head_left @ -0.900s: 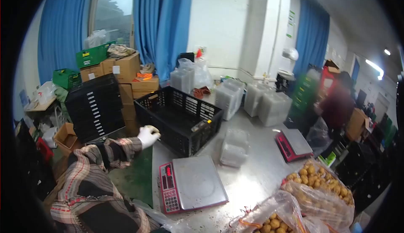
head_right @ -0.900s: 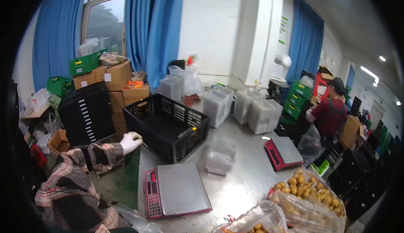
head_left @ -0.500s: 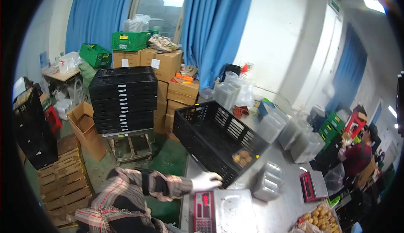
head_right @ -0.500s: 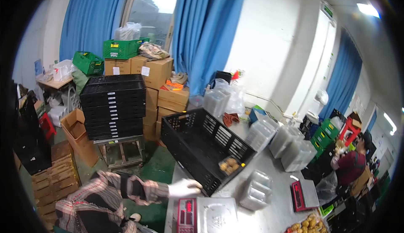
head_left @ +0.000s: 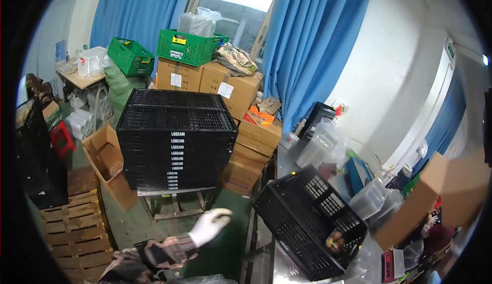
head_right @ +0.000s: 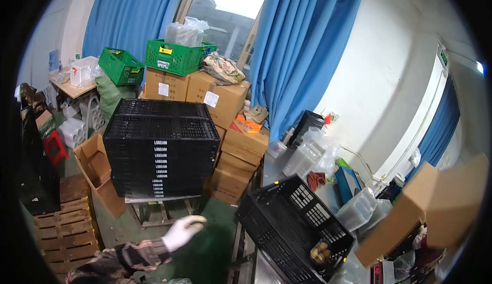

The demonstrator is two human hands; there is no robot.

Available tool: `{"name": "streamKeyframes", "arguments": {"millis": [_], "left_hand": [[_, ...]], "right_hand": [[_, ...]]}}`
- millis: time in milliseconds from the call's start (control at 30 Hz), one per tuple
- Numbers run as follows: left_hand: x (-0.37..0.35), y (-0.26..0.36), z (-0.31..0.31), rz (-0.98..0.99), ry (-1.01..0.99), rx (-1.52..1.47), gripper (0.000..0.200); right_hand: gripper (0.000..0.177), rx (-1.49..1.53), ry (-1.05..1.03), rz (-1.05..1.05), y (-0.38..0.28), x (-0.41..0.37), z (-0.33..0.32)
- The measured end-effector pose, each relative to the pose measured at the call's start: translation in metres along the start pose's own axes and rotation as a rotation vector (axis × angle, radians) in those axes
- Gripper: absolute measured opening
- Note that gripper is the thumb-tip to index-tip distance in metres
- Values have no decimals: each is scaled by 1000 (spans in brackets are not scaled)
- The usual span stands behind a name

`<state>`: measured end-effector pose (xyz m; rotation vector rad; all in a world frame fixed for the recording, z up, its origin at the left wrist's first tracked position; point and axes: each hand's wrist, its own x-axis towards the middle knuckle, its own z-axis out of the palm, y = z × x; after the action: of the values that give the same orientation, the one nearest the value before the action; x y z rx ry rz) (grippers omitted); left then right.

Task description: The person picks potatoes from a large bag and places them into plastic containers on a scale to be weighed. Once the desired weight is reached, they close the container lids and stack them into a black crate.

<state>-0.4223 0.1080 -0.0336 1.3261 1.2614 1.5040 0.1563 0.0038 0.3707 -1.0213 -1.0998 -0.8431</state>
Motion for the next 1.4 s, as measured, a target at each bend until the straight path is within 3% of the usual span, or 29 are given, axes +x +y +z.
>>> {"name": "streamKeyframes", "arguments": {"millis": [33,100,167,233,367,433,467,533,567,600,667,733,767,800,833,867,900,933,967,1000,1067,1133,1167,1267,1300,1333,1400], "left_hand": [[6,0,-33,75,99,149,22],[11,11,-81,-42,251,25,21],[16,-17,-124,-23,404,125,21],[15,-13,-153,-44,499,135,22],[27,-16,-197,-86,732,151,23],[41,-8,-221,-52,851,276,23],[50,-5,-232,-19,918,358,24],[74,1,-250,-7,1097,278,25],[79,-18,-272,24,1163,410,27],[81,-34,-293,0,1165,275,30],[99,-10,-299,-69,1259,359,26],[115,3,-298,1,1314,331,27],[120,9,-300,-50,1372,409,26],[122,3,-308,25,1402,338,26],[126,5,-309,68,1442,268,26],[128,10,-312,114,1474,201,27],[130,15,-309,72,1543,189,29],[141,35,-297,-46,1596,330,29],[140,38,-296,-96,1598,423,29],[142,40,-295,-142,1606,512,29],[145,43,-294,-155,1597,509,29],[145,34,-302,-182,1583,550,29],[140,19,-311,-149,1576,516,28],[150,3,-325,-133,1509,506,28],[160,2,-325,-92,1512,375,27],[169,0,-325,-53,1512,244,27],[178,-13,-333,-23,1547,342,27]], "right_hand": [[43,92,-30,15,1,5,51],[41,484,-104,122,9,15,156],[40,961,-189,277,10,18,265],[40,1227,-254,341,-4,15,365],[36,1127,-186,140,-146,-24,512],[33,1461,-128,230,-178,-23,589],[32,1580,-112,376,-222,-37,610],[33,1723,-7,318,-274,-51,668],[34,1796,55,287,-297,-58,697],[34,1818,108,345,-324,-67,721],[34,1670,188,340,-366,-75,781],[30,2018,206,483,-416,-84,838],[27,1906,60,589,-438,-92,874],[24,1782,-82,688,-459,-103,924],[15,1944,-140,681,-480,-119,1021],[6,2322,-847,830,-478,-156,1114],[8,1681,-926,1008,-509,-191,1077],[12,1496,-1008,795,-519,-228,1088],[13,1756,-1026,855,-528,-275,1118],[9,1893,-1066,678,-542,-308,1119],[20,1589,-1286,729,-541,-351,1078],[31,1471,-1405,591,-525,-388,1101],[28,1429,-1409,445,-512,-391,1104],[27,1335,-1314,468,-474,-390,1107],[28,1312,-1290,390,-456,-399,1132],[29,1292,-1286,555,-449,-390,1111],[30,1221,-1271,407,-413,-407,1144]]}}
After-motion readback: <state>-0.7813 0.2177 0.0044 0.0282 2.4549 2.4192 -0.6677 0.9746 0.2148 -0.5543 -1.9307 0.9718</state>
